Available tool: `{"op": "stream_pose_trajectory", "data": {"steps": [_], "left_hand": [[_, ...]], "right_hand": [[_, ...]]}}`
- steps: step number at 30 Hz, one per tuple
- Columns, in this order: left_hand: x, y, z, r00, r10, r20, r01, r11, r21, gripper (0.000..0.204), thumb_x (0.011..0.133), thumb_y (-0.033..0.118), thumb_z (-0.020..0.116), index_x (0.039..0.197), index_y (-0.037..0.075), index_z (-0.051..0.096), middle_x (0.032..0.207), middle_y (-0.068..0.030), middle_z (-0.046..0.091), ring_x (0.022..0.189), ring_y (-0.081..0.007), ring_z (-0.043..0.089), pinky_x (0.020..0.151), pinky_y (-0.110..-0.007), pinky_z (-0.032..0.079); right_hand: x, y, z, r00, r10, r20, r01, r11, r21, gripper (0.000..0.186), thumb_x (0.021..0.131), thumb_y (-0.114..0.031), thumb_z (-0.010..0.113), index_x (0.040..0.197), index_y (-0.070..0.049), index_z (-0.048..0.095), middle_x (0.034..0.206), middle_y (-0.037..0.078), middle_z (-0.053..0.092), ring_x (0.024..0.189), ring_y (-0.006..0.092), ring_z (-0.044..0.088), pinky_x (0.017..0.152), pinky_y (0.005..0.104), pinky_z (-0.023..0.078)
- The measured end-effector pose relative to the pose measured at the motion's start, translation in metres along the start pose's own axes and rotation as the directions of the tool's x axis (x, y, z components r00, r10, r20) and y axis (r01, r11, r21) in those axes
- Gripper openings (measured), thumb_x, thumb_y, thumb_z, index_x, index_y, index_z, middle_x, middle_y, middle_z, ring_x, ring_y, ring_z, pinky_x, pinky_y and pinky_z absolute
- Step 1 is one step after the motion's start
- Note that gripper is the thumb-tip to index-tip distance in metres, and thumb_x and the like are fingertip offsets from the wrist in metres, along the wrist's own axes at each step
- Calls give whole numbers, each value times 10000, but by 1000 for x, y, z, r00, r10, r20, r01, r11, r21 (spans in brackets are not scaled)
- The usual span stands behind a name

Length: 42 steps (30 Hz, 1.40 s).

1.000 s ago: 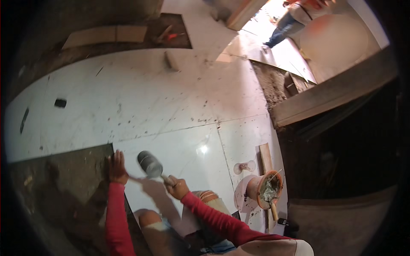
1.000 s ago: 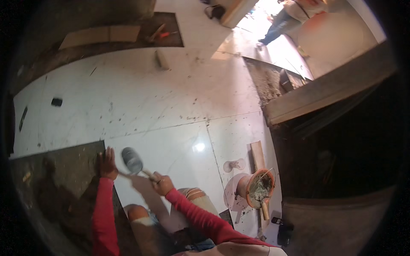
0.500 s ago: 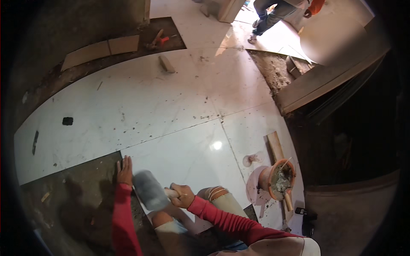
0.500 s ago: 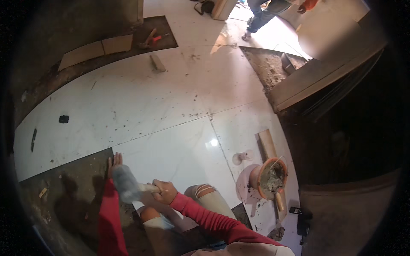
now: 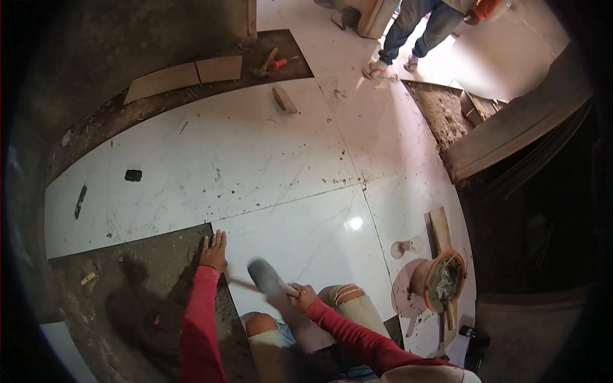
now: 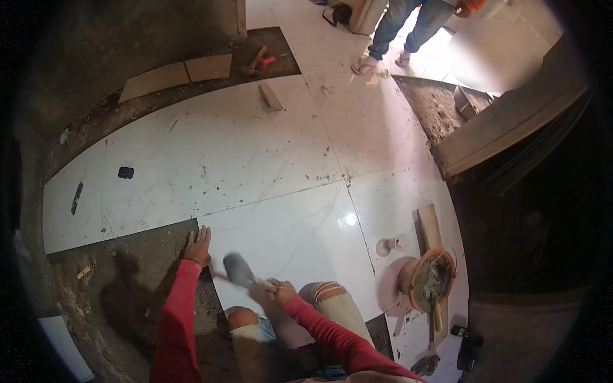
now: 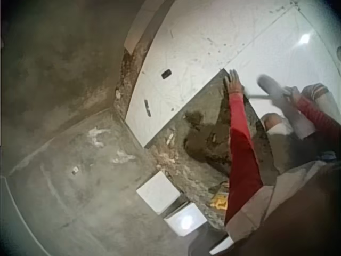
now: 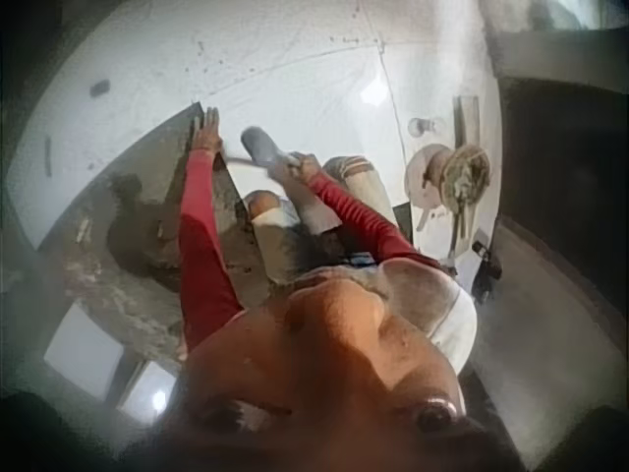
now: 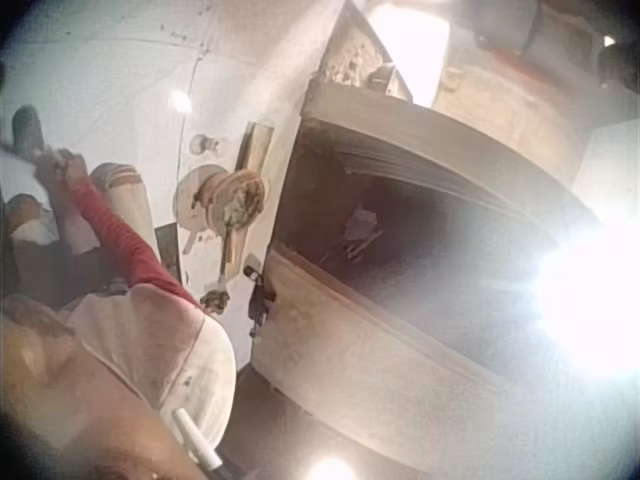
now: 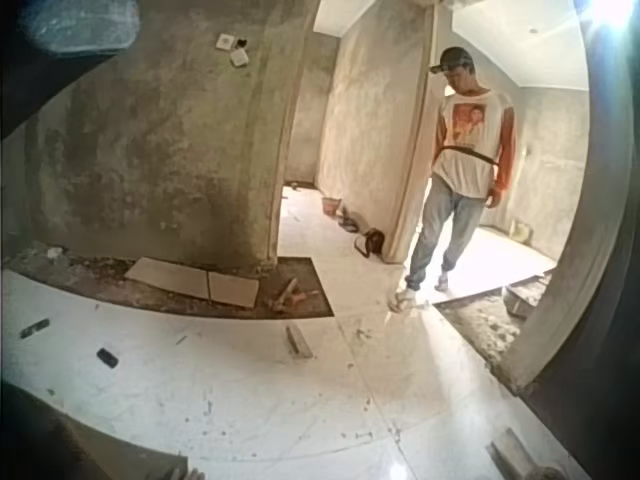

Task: The person positions a large tile onto a layer of mortar on the floor and taps it with a rubber mallet while checking the alignment.

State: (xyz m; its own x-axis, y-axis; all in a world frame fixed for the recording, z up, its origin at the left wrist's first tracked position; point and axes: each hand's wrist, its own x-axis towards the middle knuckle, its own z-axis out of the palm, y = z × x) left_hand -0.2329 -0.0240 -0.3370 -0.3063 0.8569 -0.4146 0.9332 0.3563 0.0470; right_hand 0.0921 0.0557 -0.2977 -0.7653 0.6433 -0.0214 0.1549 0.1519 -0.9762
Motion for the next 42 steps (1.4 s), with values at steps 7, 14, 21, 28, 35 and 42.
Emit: {"op": "stream_pose_trajectory", "data": {"steps": [7, 14, 21, 28, 35, 42], "left_hand": [[-3, -43, 38, 993, 58, -106, -50, 996, 78, 777, 853, 165, 584, 1521, 10, 217, 1569, -203, 286, 1423, -280, 362, 1199, -500, 172], [-10, -19, -4, 996, 77, -48, -82, 988, -132, 789, 835, 106, 576, 1531, 38, 210, 1577, -195, 272, 1453, -260, 310, 1204, -490, 168], [3, -29, 21, 945, 211, -249, -64, 867, 494, 793, 848, 143, 574, 1542, 73, 196, 1592, -166, 247, 1439, -253, 335, 1206, -489, 168], [-18, -106, 76, 967, 56, -247, -194, 789, -583, 724, 891, 157, 500, 1537, 44, 194, 1594, -161, 248, 1451, -259, 313, 1201, -517, 144], [11, -6, 13, 1000, 6, -21, -3, 992, 124, 773, 865, 137, 565, 1544, 66, 202, 1596, -143, 262, 1457, -214, 310, 1208, -484, 148], [12, -3, 11, 995, -1, 105, 0, 1000, 10, 722, 917, 150, 484, 1554, 62, 155, 1612, -141, 210, 1476, -232, 260, 1205, -515, 139]], "right_hand": [[37, -91, 16, 985, 32, 170, 3, 979, -204, 221, 796, -208, 644, 955, -88, 547, 768, 198, 634, 741, 413, 644, 608, 471, 526], [21, 20, 23, 895, 446, 4, -370, 747, -552, 153, 860, -186, 630, 840, -59, 547, 664, 188, 603, 634, 421, 623, 554, 477, 494], [57, -41, 27, 999, -42, -24, 37, 982, -185, 149, 841, -200, 640, 873, -65, 587, 754, 188, 651, 693, 399, 658, 581, 453, 535], [73, -74, 51, 969, 177, 171, -106, 927, -359, 156, 834, -224, 604, 907, -87, 602, 761, 211, 653, 712, 419, 654, 622, 479, 547], [48, 19, 18, 983, 185, 1, -168, 898, -407, 159, 834, -147, 651, 804, -39, 538, 618, 223, 562, 611, 440, 601, 523, 470, 473], [55, -65, 31, 998, 13, 62, 3, 969, -246, 180, 846, -235, 635, 847, -66, 574, 674, 201, 621, 629, 445, 622, 573, 506, 523]]}}
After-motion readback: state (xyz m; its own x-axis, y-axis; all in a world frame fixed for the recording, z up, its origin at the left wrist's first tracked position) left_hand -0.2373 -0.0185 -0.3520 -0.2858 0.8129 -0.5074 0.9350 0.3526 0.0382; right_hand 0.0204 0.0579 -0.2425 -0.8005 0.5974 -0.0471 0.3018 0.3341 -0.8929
